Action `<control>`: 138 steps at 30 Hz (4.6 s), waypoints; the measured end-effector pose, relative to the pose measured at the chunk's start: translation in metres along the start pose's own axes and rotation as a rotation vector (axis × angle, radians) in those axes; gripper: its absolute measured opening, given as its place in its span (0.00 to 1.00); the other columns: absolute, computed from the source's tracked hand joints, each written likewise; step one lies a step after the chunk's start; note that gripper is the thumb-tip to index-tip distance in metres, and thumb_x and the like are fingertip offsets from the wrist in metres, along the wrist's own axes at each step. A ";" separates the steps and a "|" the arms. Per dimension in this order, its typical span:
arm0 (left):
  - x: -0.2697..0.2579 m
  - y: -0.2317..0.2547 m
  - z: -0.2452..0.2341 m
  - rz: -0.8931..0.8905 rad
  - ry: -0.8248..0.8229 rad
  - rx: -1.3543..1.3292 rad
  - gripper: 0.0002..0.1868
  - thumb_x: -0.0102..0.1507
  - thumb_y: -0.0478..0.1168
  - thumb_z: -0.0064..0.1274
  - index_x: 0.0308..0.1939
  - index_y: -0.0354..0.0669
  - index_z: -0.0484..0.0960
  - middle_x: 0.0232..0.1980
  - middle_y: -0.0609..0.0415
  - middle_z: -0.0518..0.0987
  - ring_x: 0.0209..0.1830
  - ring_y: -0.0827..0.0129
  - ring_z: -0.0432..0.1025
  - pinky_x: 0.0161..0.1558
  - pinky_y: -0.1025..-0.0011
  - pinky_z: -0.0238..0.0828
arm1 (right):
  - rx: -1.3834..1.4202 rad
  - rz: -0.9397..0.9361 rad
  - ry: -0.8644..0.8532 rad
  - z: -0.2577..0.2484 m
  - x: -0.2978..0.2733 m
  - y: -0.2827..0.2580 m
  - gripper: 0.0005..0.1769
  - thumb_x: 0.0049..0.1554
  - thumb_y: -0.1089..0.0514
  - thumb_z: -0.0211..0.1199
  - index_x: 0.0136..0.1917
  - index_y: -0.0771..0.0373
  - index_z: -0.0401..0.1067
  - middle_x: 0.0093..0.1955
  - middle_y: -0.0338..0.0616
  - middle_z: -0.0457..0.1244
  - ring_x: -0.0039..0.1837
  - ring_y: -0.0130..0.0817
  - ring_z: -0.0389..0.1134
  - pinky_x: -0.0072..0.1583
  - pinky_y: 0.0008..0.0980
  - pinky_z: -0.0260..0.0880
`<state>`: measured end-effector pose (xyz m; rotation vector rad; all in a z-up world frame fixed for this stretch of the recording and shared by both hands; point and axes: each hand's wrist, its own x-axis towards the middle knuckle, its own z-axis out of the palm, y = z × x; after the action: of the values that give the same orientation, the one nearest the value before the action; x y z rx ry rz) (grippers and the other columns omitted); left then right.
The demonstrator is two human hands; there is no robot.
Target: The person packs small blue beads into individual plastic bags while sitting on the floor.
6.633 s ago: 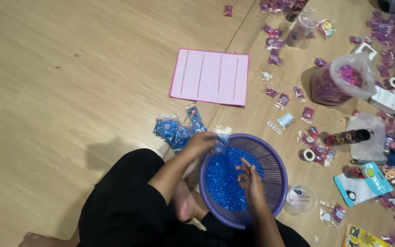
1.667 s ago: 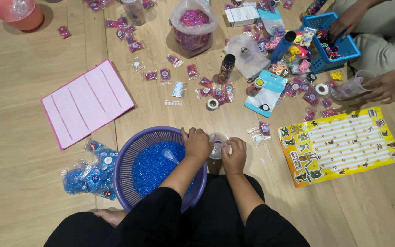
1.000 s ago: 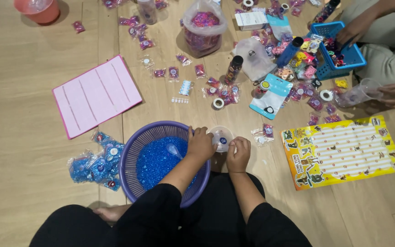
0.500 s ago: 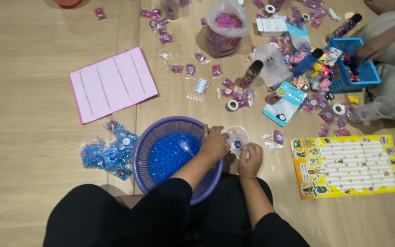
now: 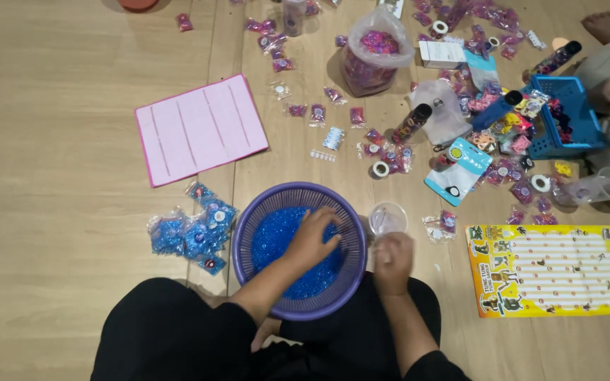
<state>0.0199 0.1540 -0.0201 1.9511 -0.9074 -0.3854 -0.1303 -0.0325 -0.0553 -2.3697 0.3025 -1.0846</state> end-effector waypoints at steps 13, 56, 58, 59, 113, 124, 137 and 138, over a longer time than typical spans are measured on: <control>-0.112 -0.043 0.003 0.010 -0.136 0.415 0.11 0.61 0.43 0.53 0.48 0.55 0.82 0.52 0.56 0.82 0.67 0.57 0.69 0.72 0.35 0.42 | -0.254 0.013 -0.778 0.047 -0.064 -0.100 0.07 0.56 0.49 0.62 0.45 0.46 0.79 0.46 0.34 0.70 0.59 0.38 0.67 0.66 0.50 0.59; -0.091 -0.019 -0.010 -0.117 0.079 0.438 0.12 0.55 0.55 0.64 0.32 0.57 0.80 0.32 0.63 0.78 0.43 0.61 0.72 0.50 0.57 0.62 | 0.323 0.801 -0.529 0.092 -0.041 -0.064 0.10 0.49 0.52 0.74 0.38 0.60 0.83 0.30 0.45 0.69 0.38 0.32 0.68 0.43 0.33 0.66; -0.091 -0.023 -0.009 -0.168 0.030 0.408 0.11 0.55 0.54 0.64 0.34 0.57 0.83 0.32 0.63 0.80 0.42 0.61 0.73 0.50 0.58 0.62 | 0.343 0.813 -0.536 0.092 -0.037 -0.069 0.11 0.48 0.52 0.74 0.38 0.61 0.82 0.30 0.45 0.69 0.38 0.31 0.68 0.42 0.33 0.66; -0.090 -0.028 -0.005 -0.194 0.028 0.402 0.08 0.58 0.52 0.60 0.35 0.58 0.83 0.31 0.64 0.81 0.42 0.62 0.74 0.50 0.58 0.62 | 0.353 0.781 -0.533 0.090 -0.035 -0.074 0.08 0.49 0.55 0.73 0.40 0.60 0.83 0.32 0.46 0.70 0.41 0.32 0.70 0.45 0.33 0.68; -0.085 -0.084 0.031 0.180 0.435 0.792 0.05 0.55 0.47 0.53 0.28 0.55 0.82 0.22 0.57 0.79 0.29 0.59 0.74 0.46 0.56 0.65 | -0.127 0.317 -0.653 0.095 -0.038 -0.079 0.06 0.52 0.49 0.66 0.38 0.50 0.78 0.34 0.38 0.69 0.46 0.45 0.73 0.50 0.41 0.73; -0.078 -0.040 -0.003 -0.114 -0.022 0.617 0.23 0.55 0.49 0.54 0.55 0.55 0.75 0.56 0.56 0.78 0.60 0.57 0.69 0.59 0.50 0.60 | -0.099 0.480 -0.719 0.114 -0.046 -0.057 0.06 0.54 0.49 0.65 0.42 0.49 0.80 0.39 0.38 0.72 0.49 0.43 0.74 0.50 0.39 0.74; -0.068 -0.036 -0.015 0.050 -0.179 0.597 0.37 0.55 0.46 0.65 0.67 0.51 0.67 0.56 0.55 0.79 0.70 0.61 0.63 0.69 0.44 0.47 | 0.183 0.613 -0.576 0.111 -0.036 -0.053 0.11 0.52 0.60 0.66 0.49 0.53 0.72 0.39 0.47 0.71 0.46 0.47 0.74 0.48 0.40 0.73; -0.068 -0.047 -0.003 0.072 -0.117 0.591 0.29 0.57 0.47 0.63 0.61 0.50 0.74 0.52 0.57 0.80 0.67 0.63 0.65 0.69 0.46 0.48 | 0.175 0.655 -0.559 0.112 -0.036 -0.050 0.09 0.51 0.60 0.67 0.45 0.52 0.71 0.37 0.42 0.72 0.44 0.41 0.74 0.46 0.36 0.72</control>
<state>-0.0036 0.2196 -0.0646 2.4366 -1.2682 -0.2011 -0.0696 0.0640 -0.1137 -2.0684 0.6752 -0.1322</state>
